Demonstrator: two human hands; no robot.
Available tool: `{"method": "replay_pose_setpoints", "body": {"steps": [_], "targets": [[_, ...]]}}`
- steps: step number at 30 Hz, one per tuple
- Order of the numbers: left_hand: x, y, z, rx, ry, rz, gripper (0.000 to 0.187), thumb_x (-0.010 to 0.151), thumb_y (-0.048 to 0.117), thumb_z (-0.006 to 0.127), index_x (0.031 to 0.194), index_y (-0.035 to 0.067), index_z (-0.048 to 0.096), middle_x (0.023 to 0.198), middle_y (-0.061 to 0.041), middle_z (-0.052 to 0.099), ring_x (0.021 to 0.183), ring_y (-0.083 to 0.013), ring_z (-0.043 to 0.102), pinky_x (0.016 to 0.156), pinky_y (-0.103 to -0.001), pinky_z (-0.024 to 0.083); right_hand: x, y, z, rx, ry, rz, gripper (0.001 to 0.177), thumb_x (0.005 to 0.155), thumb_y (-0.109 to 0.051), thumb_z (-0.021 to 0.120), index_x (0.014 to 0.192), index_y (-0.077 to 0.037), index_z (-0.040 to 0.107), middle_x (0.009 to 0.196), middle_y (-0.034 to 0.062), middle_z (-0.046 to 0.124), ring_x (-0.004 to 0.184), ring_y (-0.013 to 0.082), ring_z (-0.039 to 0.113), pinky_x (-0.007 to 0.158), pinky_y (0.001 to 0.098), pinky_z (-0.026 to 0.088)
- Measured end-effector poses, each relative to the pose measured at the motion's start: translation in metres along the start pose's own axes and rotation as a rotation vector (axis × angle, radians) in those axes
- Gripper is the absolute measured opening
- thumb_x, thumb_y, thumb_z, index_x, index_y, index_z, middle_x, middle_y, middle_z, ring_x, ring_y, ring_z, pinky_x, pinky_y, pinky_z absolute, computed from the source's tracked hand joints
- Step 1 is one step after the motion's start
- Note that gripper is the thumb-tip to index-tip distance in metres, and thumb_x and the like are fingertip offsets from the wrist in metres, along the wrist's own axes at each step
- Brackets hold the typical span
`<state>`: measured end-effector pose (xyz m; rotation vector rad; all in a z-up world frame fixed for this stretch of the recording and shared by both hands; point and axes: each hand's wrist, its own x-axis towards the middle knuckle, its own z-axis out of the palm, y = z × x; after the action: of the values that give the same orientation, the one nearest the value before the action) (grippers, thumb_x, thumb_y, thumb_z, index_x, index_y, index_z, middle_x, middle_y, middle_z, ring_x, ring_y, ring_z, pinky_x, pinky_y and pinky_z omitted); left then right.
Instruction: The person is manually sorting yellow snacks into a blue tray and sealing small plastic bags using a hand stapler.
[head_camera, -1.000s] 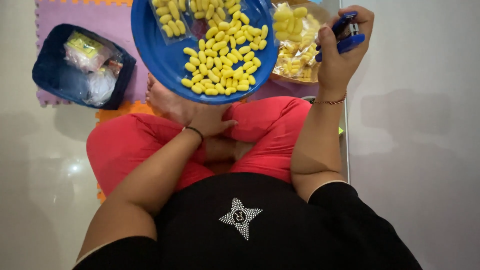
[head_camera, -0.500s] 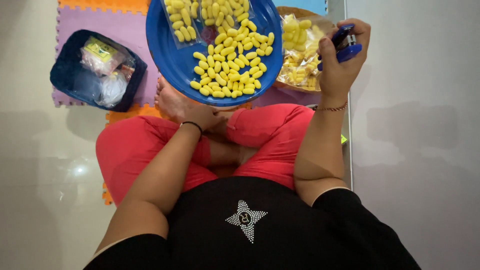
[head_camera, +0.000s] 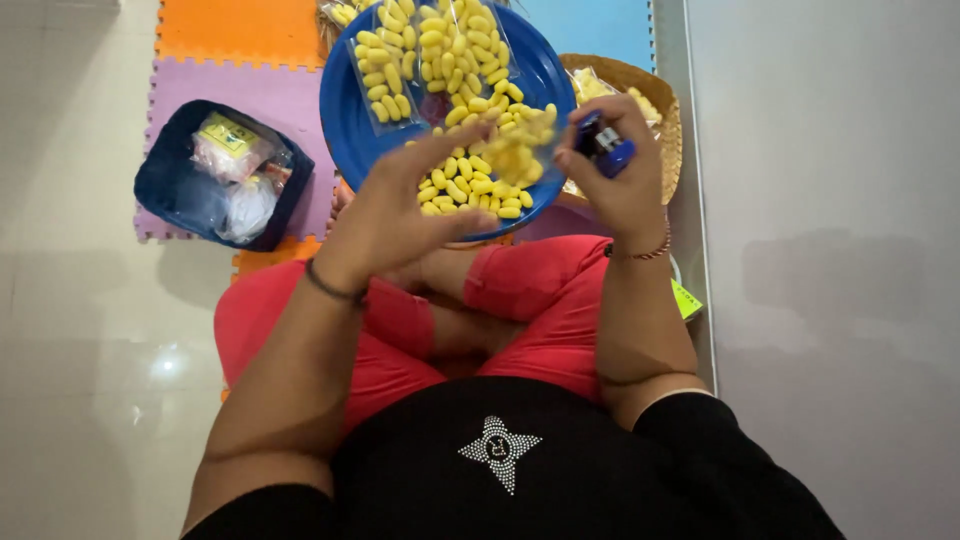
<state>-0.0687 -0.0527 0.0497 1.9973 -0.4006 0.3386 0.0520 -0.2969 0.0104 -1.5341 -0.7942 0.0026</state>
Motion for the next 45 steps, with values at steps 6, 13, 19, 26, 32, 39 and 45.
{"method": "replay_pose_setpoints", "body": {"steps": [6,13,19,26,32,39,45], "targets": [[0.042,-0.046,0.028,-0.592,0.013,-0.259,0.026,0.085,0.011,0.082,0.107,-0.001,0.075,0.092,-0.004,0.077,0.077,-0.0055,0.066,0.069,-0.016,0.053,0.025,-0.025,0.032,-0.146,-0.078,-0.12,0.041,0.085,0.013,0.073,0.118,-0.005,0.057,0.103,0.0073,0.06,0.087,0.0148,0.06,0.08,0.0265,0.051],[0.041,-0.076,0.018,-0.296,0.108,-0.279,0.015,0.087,0.019,0.081,0.102,0.02,0.083,0.088,-0.004,0.08,0.094,-0.0176,0.074,0.085,-0.033,0.056,0.056,0.015,0.038,-0.059,-0.108,-0.244,0.028,0.092,0.006,0.077,0.115,0.01,0.061,0.083,0.019,0.067,0.068,0.0252,0.07,0.07,0.0353,0.057],[0.037,-0.107,0.014,-0.287,0.057,-0.389,0.014,0.084,0.022,0.082,0.098,0.022,0.084,0.085,-0.005,0.08,0.094,-0.0212,0.076,0.084,-0.033,0.057,0.055,0.038,0.045,-0.251,-0.063,-0.137,0.028,0.088,-0.001,0.084,0.111,0.001,0.069,0.081,0.0115,0.072,0.069,0.0227,0.07,0.068,0.0317,0.055],[0.036,-0.1,0.006,-0.283,0.026,-0.425,0.023,0.082,0.025,0.084,0.104,0.018,0.082,0.086,-0.009,0.08,0.091,-0.0326,0.078,0.077,-0.037,0.059,0.058,0.038,0.053,-0.194,-0.113,-0.127,0.026,0.089,0.0,0.081,0.11,0.003,0.067,0.078,0.012,0.071,0.065,0.0206,0.069,0.065,0.0309,0.056],[0.029,-0.089,0.007,-0.298,0.044,-0.362,0.013,0.089,0.023,0.08,0.101,0.02,0.083,0.085,-0.008,0.08,0.091,-0.0279,0.078,0.076,-0.036,0.06,0.046,0.038,0.048,-0.081,-0.135,-0.139,0.03,0.087,0.0,0.082,0.111,0.007,0.065,0.078,0.0136,0.07,0.065,0.0188,0.067,0.066,0.0322,0.057],[0.024,-0.076,0.013,-0.417,0.123,-0.231,0.014,0.095,0.017,0.077,0.108,0.016,0.082,0.094,-0.01,0.081,0.099,-0.0218,0.076,0.083,-0.034,0.061,0.04,0.027,0.035,-0.097,-0.128,-0.183,0.026,0.089,0.005,0.079,0.11,0.009,0.065,0.079,0.0149,0.07,0.067,0.0217,0.068,0.067,0.0334,0.057],[0.023,-0.08,0.026,-0.414,0.222,-0.223,0.011,0.097,0.016,0.074,0.102,0.014,0.083,0.08,-0.009,0.078,0.083,-0.0139,0.072,0.075,-0.03,0.059,0.035,0.022,0.041,-0.101,-0.091,-0.205,0.022,0.089,0.002,0.079,0.106,0.006,0.067,0.077,0.0141,0.069,0.064,0.0212,0.065,0.063,0.0326,0.055]]}}
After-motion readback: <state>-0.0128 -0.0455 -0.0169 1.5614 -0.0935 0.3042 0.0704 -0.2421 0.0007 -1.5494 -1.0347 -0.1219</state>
